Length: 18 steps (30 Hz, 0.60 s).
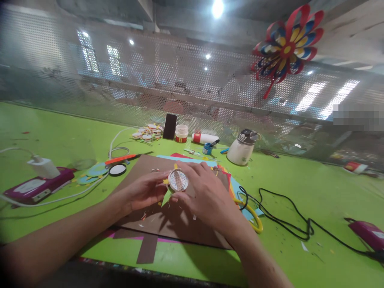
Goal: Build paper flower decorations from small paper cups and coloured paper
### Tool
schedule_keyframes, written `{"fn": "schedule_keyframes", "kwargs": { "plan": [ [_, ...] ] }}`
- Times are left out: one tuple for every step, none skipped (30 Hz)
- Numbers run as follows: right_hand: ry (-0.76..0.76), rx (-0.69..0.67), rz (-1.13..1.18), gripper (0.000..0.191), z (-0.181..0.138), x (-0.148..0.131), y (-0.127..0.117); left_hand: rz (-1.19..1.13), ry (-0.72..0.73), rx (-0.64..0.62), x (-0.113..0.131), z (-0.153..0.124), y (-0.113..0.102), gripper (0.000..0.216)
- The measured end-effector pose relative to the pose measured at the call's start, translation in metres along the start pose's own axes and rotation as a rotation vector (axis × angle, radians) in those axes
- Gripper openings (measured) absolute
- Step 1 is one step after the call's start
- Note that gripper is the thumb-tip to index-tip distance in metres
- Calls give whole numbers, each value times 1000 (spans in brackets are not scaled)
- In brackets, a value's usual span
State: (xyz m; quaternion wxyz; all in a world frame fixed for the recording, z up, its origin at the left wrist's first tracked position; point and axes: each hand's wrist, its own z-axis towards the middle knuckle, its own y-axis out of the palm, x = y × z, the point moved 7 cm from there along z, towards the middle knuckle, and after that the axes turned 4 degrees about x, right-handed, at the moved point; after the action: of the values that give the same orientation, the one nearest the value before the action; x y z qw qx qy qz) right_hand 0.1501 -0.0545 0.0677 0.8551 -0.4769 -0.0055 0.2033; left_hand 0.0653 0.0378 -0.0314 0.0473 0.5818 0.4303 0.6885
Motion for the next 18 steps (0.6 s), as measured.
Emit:
{"fn": "schedule_keyframes", "kwargs": {
  "plan": [
    [29,64,48,56,0,5,-8,-19,-12,8,0,0,-1,20],
    [70,140,105,49,0,11,-16,-32,-20,7,0,0,-1,21],
    [126,214,168,40,0,19,-23,-43,-24,2,1,1,0,22],
    [192,264,230,32,-1,28,-26,-53,-21,-3,2,1,0,23],
    [259,276,289,27,-1,37,-25,-63,-17,-6,4,1,1,23],
    [317,242,341,26,0,44,-20,-73,-14,-7,5,1,1,22],
    [366,180,383,29,0,49,-11,-80,-15,-4,6,1,1,22],
    [400,106,421,32,1,53,-1,-80,-16,-4,6,1,2,22],
    [420,34,458,36,1,54,9,-74,-17,-6,7,1,2,23],
    [434,-21,500,39,2,54,18,-63,-14,-12,8,0,3,25],
    [450,-59,548,41,2,53,25,-50,-7,-20,9,0,4,27],
    [473,-85,603,43,1,52,31,-36,2,-31,10,-1,5,29],
    [500,-97,660,45,1,51,36,-25,9,-41,10,-1,6,30],
    [530,-99,715,46,0,51,39,-16,10,-47,10,-2,7,31],
    [564,-93,765,47,0,50,41,-9,7,-47,10,-2,7,32],
    [597,-84,811,47,-1,51,43,-5,2,-44,10,-3,7,32],
    [628,-76,850,46,-2,51,45,-5,-4,-41,9,-3,8,32],
    [656,-71,881,45,-3,52,46,-8,-7,-34,9,-3,8,32]
  ]
}}
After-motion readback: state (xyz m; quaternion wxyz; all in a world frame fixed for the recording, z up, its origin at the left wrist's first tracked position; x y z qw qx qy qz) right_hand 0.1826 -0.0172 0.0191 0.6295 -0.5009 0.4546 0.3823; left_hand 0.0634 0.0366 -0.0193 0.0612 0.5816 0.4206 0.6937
